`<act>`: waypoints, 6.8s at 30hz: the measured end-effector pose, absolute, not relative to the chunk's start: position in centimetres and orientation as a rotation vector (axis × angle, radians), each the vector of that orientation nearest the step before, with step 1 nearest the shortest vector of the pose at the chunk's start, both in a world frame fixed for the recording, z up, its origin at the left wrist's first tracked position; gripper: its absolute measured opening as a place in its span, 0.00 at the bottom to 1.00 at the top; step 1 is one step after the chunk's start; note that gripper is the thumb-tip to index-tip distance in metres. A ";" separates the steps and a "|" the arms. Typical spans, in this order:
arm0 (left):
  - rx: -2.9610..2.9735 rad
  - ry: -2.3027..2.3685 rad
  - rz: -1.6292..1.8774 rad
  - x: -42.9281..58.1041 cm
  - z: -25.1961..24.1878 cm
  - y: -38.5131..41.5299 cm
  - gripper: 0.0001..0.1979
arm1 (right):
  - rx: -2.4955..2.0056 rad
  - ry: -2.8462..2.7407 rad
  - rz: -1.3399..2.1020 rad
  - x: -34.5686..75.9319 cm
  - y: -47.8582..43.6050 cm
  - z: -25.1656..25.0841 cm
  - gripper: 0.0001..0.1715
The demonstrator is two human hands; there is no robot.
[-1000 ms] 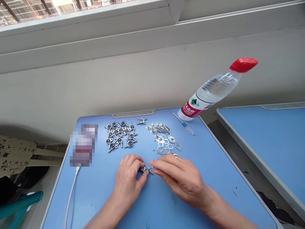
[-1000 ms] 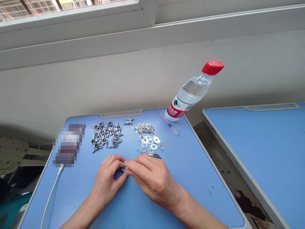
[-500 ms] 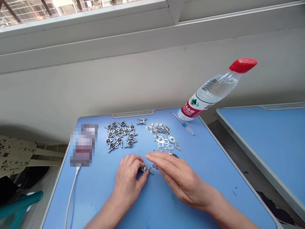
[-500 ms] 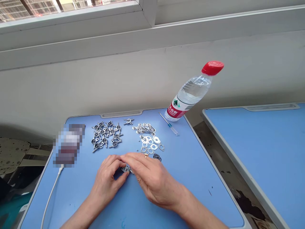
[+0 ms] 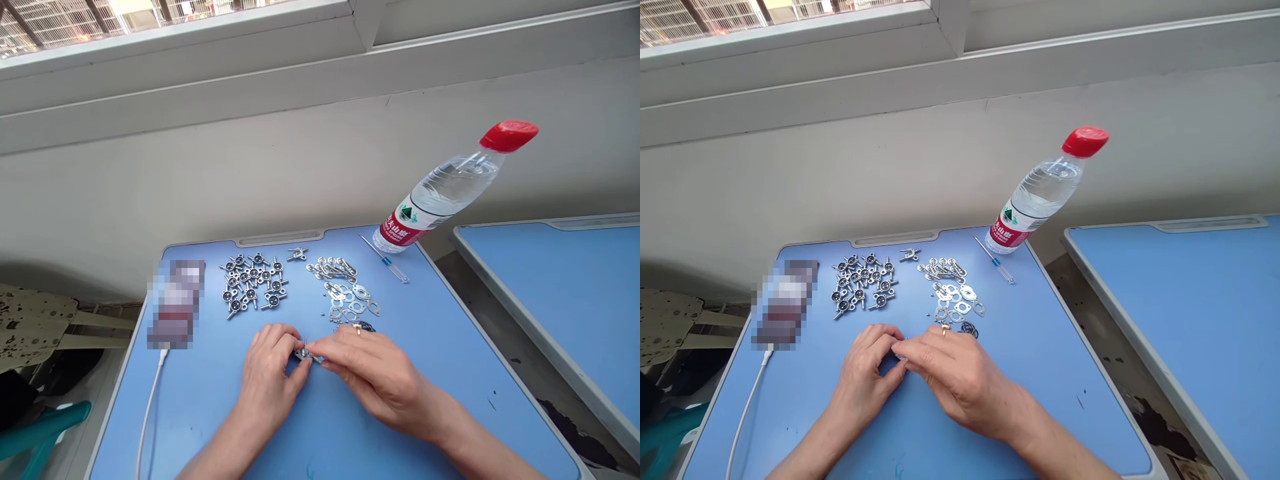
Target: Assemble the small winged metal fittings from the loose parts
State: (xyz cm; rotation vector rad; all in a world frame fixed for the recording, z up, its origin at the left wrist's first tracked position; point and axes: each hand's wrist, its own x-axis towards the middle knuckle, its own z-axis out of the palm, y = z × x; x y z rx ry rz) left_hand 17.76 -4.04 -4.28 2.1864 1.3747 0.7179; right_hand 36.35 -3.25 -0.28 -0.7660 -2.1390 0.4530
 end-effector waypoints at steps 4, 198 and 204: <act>2.186 1.378 0.719 17.7 -4.3 -4.0 0.05 | -0.826 -2.091 0.413 36.0 -3.2 -0.6 0.10; 2.298 1.229 0.711 17.2 -4.4 -4.3 0.06 | -1.278 -1.837 1.049 37.5 -3.5 1.1 0.20; 2.289 1.230 0.723 17.4 -4.2 -4.2 0.07 | -1.133 -1.830 0.980 36.8 -3.6 0.8 0.15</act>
